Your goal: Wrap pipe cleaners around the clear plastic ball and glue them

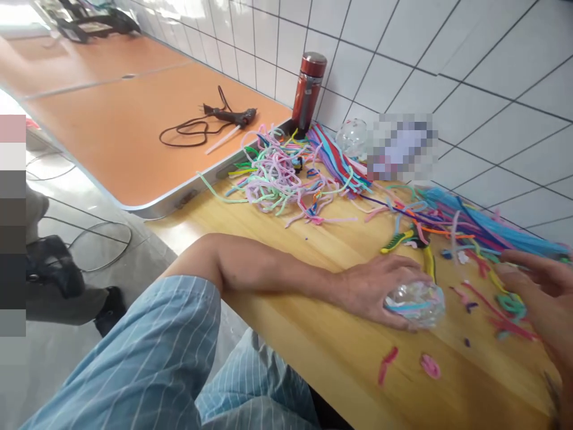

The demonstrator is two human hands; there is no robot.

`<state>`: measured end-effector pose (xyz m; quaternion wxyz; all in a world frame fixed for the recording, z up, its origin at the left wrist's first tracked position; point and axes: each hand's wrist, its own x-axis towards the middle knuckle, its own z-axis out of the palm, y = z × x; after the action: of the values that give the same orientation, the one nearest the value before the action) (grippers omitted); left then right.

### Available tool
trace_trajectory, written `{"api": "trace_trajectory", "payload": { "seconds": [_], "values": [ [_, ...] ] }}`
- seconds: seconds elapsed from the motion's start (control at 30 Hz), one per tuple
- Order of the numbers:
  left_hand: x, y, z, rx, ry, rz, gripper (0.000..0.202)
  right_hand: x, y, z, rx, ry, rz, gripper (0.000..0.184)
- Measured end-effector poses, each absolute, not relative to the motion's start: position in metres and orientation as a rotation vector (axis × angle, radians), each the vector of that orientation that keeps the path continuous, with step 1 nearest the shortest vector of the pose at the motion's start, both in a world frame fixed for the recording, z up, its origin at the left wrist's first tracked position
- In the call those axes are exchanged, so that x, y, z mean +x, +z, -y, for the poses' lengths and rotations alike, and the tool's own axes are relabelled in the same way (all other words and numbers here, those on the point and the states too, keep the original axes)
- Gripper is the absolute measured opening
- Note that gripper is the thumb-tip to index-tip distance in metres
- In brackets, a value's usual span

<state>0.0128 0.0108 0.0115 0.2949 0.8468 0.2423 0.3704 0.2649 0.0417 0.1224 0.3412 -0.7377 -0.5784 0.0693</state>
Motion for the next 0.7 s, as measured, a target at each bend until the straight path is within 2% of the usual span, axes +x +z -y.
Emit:
{"api": "trace_trajectory", "payload": {
  "seconds": [0.1,0.27,0.47,0.57,0.7],
  "values": [
    [0.013,0.012,-0.010,2.241,1.013,-0.655,0.085,0.222,0.137,-0.052,-2.022,0.299,1.902,0.043],
    [0.016,0.011,-0.013,2.197,1.088,-0.654,0.097,0.150,0.139,-0.077,-1.642,0.465,2.485,0.052],
    [0.015,0.021,-0.017,2.179,1.050,-0.624,0.086,0.098,0.114,-0.108,-1.458,0.387,2.859,0.057],
    [0.015,0.022,-0.017,2.158,1.067,-0.626,0.086,0.079,0.105,-0.115,-1.473,0.268,2.977,0.046],
    [0.014,0.021,-0.018,2.101,1.111,-0.640,0.099,0.067,0.112,-0.113,-1.395,0.115,2.951,0.036]
  ]
}}
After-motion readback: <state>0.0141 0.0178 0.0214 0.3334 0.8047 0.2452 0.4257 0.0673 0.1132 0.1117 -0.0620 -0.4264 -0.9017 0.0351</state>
